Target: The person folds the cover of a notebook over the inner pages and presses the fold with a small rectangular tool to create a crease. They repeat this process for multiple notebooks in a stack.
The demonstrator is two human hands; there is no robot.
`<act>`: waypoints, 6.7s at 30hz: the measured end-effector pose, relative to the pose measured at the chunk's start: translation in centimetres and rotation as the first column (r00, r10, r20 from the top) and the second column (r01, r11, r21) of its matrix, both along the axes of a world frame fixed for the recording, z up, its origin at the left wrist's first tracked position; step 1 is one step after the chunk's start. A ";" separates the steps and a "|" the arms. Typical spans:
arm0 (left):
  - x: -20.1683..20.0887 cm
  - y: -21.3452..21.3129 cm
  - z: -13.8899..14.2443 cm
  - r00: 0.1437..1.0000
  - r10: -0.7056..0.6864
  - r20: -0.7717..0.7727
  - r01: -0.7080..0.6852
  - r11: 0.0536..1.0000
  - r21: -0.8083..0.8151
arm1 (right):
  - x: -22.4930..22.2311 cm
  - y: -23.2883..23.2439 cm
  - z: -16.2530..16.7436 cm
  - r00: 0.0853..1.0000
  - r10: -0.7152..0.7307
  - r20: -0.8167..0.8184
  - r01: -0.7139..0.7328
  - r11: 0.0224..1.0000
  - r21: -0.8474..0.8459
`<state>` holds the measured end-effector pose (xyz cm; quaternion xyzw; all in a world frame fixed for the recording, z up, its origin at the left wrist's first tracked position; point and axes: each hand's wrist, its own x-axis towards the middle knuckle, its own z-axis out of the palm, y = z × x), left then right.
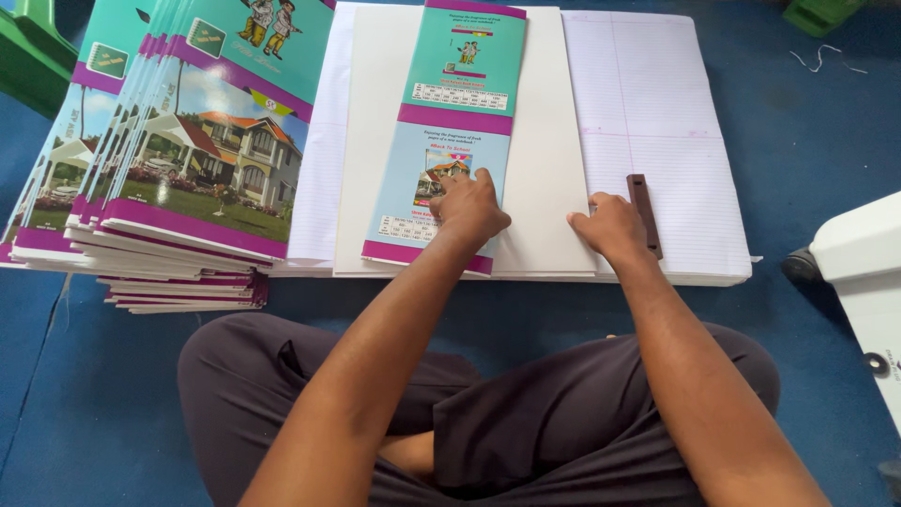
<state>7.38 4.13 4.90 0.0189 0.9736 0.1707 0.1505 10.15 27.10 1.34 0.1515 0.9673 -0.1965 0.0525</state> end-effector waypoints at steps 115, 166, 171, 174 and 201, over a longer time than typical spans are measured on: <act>0.0 -20.1 -6.6 0.925 0.256 -0.279 -0.155 0.928 0.338 | -0.1 5.2 -3.2 0.973 0.103 -0.204 -0.109 0.994 -0.017; -0.6 -17.2 -4.6 0.842 0.536 0.065 -0.451 0.630 0.632 | 1.6 1.1 5.6 0.976 -0.188 -0.107 0.083 0.781 -0.619; -1.1 -16.6 -5.3 0.862 0.506 -0.016 -0.410 0.717 0.564 | 1.7 1.4 6.2 0.975 -0.178 -0.133 0.065 0.801 -0.596; -1.6 -16.1 -5.7 0.885 0.458 -0.086 -0.360 0.789 0.497 | 1.5 1.6 7.1 0.973 -0.176 -0.152 0.047 0.788 -0.613; -0.6 -9.0 -3.9 0.925 0.350 -0.148 -0.258 0.864 0.433 | 3.4 -1.6 10.1 0.939 0.004 -0.343 -0.191 0.838 -0.511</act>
